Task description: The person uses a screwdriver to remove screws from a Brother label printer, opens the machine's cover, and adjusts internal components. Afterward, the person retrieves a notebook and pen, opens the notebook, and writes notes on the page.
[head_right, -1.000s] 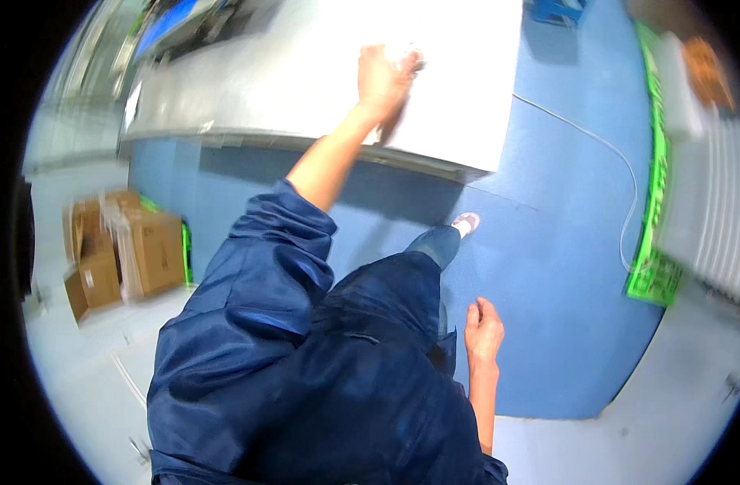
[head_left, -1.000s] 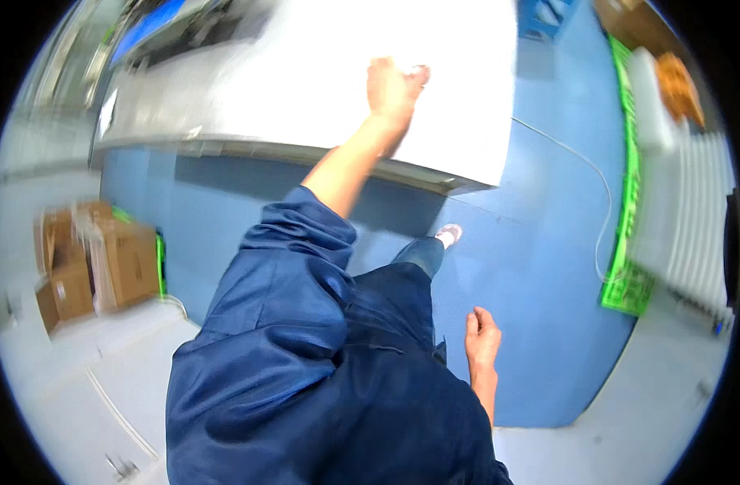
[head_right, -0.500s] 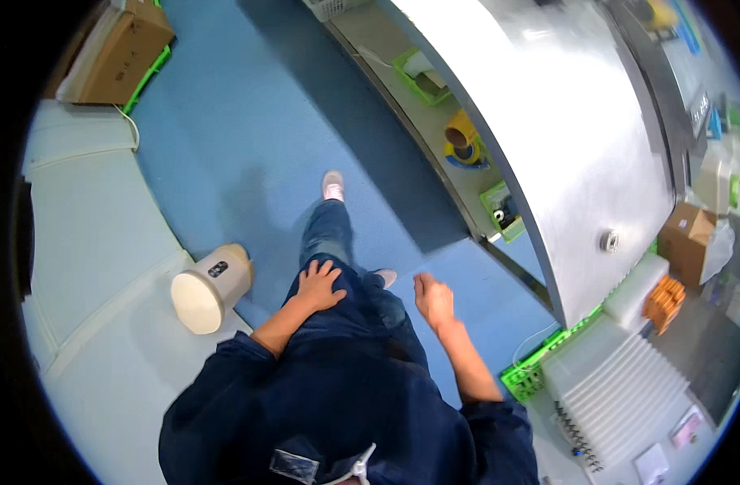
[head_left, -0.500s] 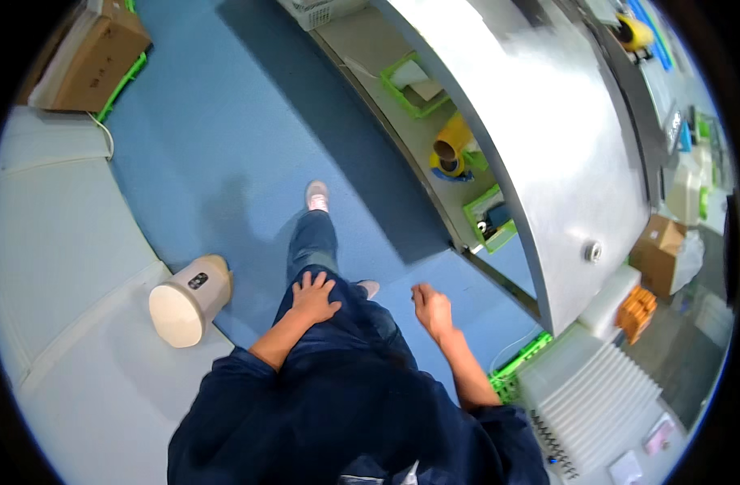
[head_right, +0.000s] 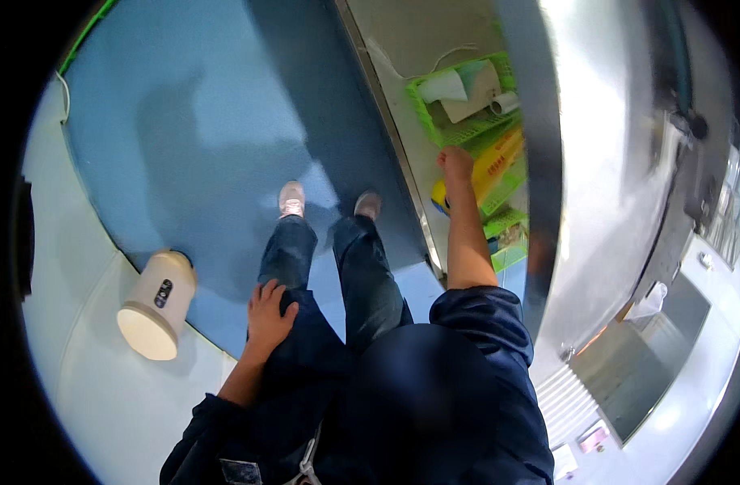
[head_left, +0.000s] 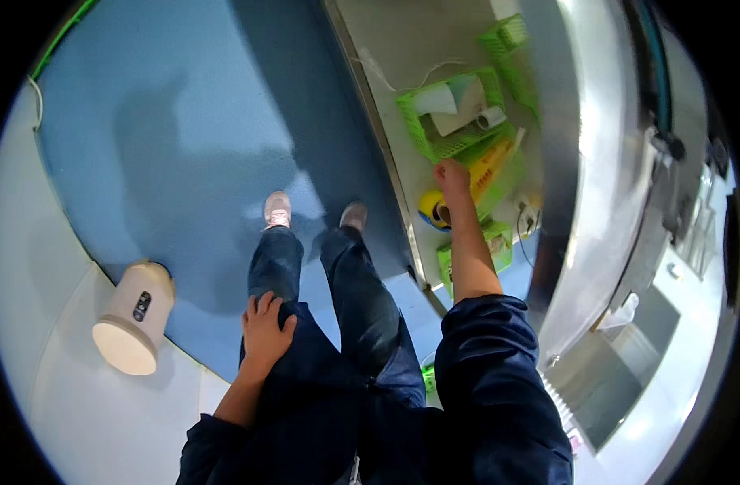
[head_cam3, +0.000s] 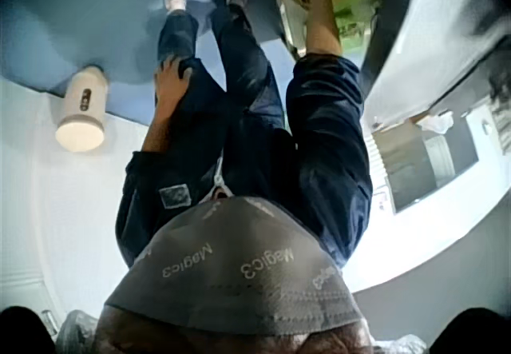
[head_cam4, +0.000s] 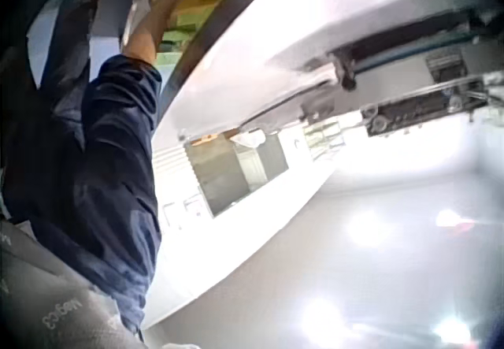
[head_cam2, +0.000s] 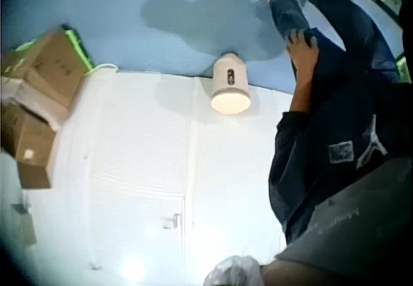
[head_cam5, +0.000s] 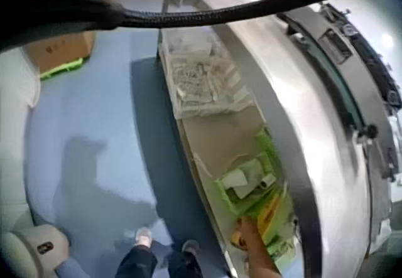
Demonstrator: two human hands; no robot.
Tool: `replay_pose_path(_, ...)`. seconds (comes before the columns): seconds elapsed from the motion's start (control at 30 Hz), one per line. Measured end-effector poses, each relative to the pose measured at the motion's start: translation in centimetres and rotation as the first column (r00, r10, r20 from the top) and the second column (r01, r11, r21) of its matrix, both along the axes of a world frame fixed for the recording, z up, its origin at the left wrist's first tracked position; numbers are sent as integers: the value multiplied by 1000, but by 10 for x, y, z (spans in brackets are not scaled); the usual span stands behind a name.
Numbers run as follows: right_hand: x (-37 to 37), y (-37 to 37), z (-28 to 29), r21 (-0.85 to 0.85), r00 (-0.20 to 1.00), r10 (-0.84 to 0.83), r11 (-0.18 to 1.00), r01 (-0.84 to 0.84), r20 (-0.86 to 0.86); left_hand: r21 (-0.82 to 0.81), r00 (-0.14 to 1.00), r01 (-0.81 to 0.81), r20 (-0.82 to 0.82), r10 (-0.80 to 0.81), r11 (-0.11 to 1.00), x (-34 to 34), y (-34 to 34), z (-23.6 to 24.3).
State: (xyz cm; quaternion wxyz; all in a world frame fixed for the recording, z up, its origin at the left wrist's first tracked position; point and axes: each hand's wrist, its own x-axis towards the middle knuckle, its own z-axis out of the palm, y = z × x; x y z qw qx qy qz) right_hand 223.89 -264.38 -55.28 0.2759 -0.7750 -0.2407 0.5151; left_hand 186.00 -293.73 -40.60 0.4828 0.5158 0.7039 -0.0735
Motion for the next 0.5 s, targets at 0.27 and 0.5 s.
replay_pose_path(0.27, 90, 88, -160, -202, 889, -454, 866, 457, 62, 142, 979, -192, -45, 200, 971, 21, 94, -38)
replay_pose_path(0.5, 112, 118, -179, -269, 889, -451, 849, 454, 79, 102, 967, -249, -23, 252, 963, 39, 117, -49)
